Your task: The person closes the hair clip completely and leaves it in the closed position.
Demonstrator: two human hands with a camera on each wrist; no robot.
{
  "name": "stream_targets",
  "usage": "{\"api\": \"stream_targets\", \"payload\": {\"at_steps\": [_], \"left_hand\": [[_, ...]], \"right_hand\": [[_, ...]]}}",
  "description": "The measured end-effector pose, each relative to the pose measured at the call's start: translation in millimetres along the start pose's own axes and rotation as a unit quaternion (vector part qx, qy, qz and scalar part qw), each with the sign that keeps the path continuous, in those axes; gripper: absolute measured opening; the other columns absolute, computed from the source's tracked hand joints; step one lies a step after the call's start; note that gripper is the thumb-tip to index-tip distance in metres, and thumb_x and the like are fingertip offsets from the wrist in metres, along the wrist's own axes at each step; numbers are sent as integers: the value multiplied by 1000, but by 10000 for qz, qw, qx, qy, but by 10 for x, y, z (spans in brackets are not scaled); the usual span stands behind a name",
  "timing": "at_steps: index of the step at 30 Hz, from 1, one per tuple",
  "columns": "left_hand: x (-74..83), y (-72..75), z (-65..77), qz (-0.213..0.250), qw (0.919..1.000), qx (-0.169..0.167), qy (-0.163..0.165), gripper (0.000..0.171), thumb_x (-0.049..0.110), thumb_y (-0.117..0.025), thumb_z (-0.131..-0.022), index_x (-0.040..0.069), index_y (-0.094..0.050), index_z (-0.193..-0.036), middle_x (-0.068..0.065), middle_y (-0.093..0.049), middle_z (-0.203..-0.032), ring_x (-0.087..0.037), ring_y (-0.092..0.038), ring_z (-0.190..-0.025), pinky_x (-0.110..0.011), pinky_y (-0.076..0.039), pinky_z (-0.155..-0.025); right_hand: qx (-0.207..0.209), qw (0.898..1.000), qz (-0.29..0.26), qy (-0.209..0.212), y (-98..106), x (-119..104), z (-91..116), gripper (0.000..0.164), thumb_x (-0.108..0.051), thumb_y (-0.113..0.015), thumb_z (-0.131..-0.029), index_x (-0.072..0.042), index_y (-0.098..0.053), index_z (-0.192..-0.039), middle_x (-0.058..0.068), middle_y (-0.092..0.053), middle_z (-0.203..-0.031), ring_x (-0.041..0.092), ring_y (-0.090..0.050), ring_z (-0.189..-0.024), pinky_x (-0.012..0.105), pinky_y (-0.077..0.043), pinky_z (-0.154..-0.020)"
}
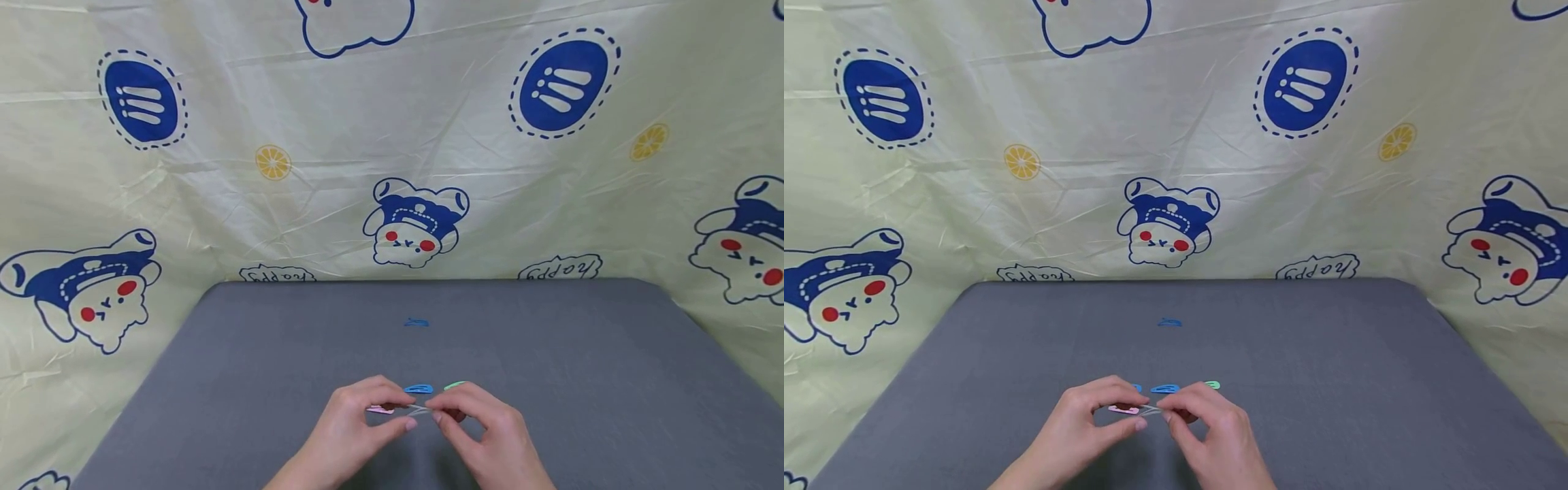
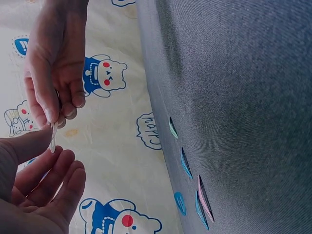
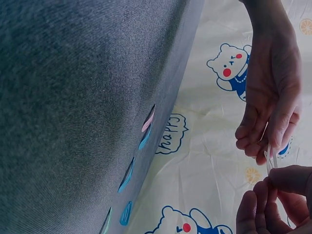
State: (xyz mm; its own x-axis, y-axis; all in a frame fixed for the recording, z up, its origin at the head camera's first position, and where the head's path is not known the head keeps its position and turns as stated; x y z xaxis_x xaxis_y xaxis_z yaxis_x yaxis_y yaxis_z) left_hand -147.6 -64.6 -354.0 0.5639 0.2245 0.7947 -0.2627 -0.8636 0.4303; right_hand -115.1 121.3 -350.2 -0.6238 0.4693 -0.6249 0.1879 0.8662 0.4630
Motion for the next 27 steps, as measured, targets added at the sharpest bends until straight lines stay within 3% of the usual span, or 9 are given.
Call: {"api": "stream_targets", "payload": {"at_steps": [7,12,19,21,27], "left_hand": [[38,10,-12,39,9987,259,-445,11,9,-74,-88,14,-76,-98,7,-70,-95,-9,-65,-86,-33,-56,-76],[26,13,2,191,9979,581,-220,8,9,-76,-87,14,-77,-92,5,-71,-90,-9,-65,-81,-32,-56,-73],[20,-14,26,169,9947,878,-515,11,6,-78,-84,16,-77,-88,6,-70,-84,-8,-65,-76,-31,-56,-70],[21,-14,26,209,9941,909,-556,13,4,-78,-83,17,-77,-87,8,-70,-83,-8,-64,-74,-30,-56,-70],[19,-4,19,365,9939,885,-541,14,5,-77,-84,18,-77,-87,10,-68,-83,-9,-64,-73,-29,-55,-69]], "right_hand": [[127,9998,-158,39,-9,11,11,32,2,-76,-82,-24,-72,-101,-12,-65,-94,5,-59,-76,17,-48,-68],[174,9992,-353,34,-31,32,18,29,2,-75,-84,-21,-72,-102,-7,-65,-91,6,-59,-76,19,-48,-68],[368,9948,-497,-815,-70,71,50,26,-4,-76,-85,-28,-73,-97,-9,-66,-89,7,-60,-73,23,-53,-65],[403,9936,-555,-892,-77,78,57,25,-4,-76,-85,-27,-73,-97,-6,-67,-88,8,-60,-73,24,-53,-65],[477,9932,-870,-606,-101,103,64,25,2,-74,-84,-19,-74,-98,-3,-67,-89,12,-59,-75,25,-50,-61]]}}
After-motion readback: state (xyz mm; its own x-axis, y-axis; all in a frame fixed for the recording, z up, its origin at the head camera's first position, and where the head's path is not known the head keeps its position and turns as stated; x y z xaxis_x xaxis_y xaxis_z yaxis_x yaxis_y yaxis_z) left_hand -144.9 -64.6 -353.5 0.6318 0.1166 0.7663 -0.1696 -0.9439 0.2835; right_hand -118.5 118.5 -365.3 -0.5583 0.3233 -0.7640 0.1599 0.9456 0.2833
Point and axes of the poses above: each hand's wrist, its own z-axis away from the middle knuckle, its own y-axis out of the back of the hand, x = y × z, the point moved 4 cm from there along -z, towards the middle knuckle
